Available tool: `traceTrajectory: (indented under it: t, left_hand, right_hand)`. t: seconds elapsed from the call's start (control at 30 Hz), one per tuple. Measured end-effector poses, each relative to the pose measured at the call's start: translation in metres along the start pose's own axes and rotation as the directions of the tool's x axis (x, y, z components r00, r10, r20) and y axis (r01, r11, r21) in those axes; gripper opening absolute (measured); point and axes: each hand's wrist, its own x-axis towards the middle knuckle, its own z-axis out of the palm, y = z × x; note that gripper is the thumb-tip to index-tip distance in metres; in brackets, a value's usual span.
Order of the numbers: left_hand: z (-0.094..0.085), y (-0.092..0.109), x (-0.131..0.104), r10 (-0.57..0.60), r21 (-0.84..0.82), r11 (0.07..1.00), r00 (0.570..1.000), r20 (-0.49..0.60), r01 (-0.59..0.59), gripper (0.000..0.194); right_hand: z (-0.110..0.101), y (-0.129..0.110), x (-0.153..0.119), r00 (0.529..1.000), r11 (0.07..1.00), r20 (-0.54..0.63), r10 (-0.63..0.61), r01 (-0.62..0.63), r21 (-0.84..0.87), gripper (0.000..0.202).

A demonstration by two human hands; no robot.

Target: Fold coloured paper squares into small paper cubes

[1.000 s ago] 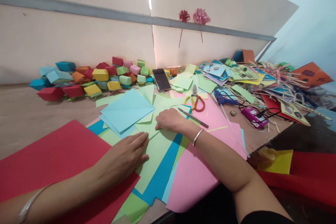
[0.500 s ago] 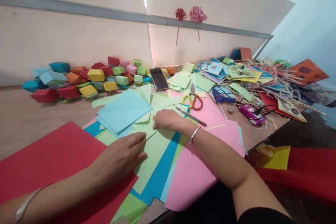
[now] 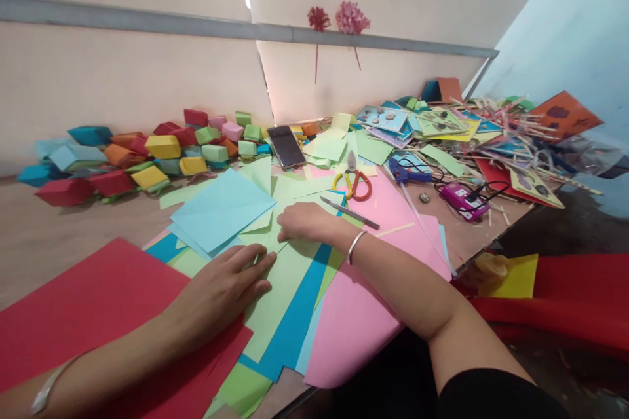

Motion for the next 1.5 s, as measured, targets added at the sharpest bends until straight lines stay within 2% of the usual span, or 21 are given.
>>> traceTrajectory:
  t: [0.1,0.2,0.33,0.4,0.6,0.7,0.97,1.07,1.23,1.33,1.43,1.5]
  left_hand:
    - [0.002,0.000,0.001,0.010,0.049,0.999,0.997,0.072,-0.013,0.030]
    - [0.003,0.000,0.001,0.011,0.044,0.999,0.998,0.054,-0.013,0.031]
    - [0.003,0.002,0.002,0.001,0.042,0.999,0.999,0.042,-0.003,0.028]
    - [0.001,0.002,0.003,0.003,0.041,0.999,0.998,0.055,-0.006,0.026]
    - [-0.006,0.001,0.004,0.013,0.041,0.999,0.996,0.087,-0.017,0.022]
    - [-0.006,0.000,0.005,0.024,0.039,0.999,0.998,0.066,-0.027,0.019]
    - [-0.009,0.001,0.014,-0.006,0.093,0.996,0.993,0.117,-0.005,0.026]
    - [-0.010,0.000,0.015,0.012,0.089,0.996,0.995,0.103,-0.021,0.021]
    - [-0.008,-0.001,0.013,0.014,0.061,0.998,0.999,0.031,-0.015,0.018]
    - [-0.007,0.002,0.011,-0.012,0.078,0.997,0.999,0.030,0.009,0.017]
    - [-0.005,0.003,0.010,-0.026,0.088,0.996,1.000,0.017,0.025,0.021]
    - [-0.005,0.004,0.009,-0.026,0.093,0.995,1.000,0.002,0.026,0.029]
  right_hand:
    - [0.002,0.001,0.001,1.000,1.000,-0.009,0.002,-0.002,0.022,0.030]
    - [0.001,0.002,-0.002,1.000,0.999,-0.007,0.014,-0.014,0.050,0.030]
    - [0.002,0.000,-0.007,0.998,0.995,-0.046,0.030,-0.025,0.096,0.045]
    - [0.002,-0.001,-0.009,0.997,0.994,-0.053,0.055,-0.050,0.094,0.047]
    - [0.001,0.017,-0.007,0.991,0.983,-0.014,0.136,-0.133,0.126,0.043]
    - [0.001,0.029,-0.006,0.983,0.971,-0.006,0.181,-0.178,0.157,0.040]
    - [0.004,0.034,-0.004,0.980,0.959,-0.036,0.196,-0.184,0.217,0.034]
    - [0.004,0.036,-0.004,0.978,0.950,-0.046,0.202,-0.184,0.251,0.032]
    - [0.001,0.044,-0.007,0.979,0.932,-0.024,0.200,-0.183,0.314,0.016]
    - [0.000,0.047,-0.010,0.982,0.951,-0.042,0.186,-0.169,0.258,0.011]
    - [0.000,0.050,-0.013,0.969,0.969,-0.154,0.192,-0.162,0.189,0.032]
    - [0.001,0.050,-0.014,0.969,0.973,-0.182,0.165,-0.130,0.190,0.051]
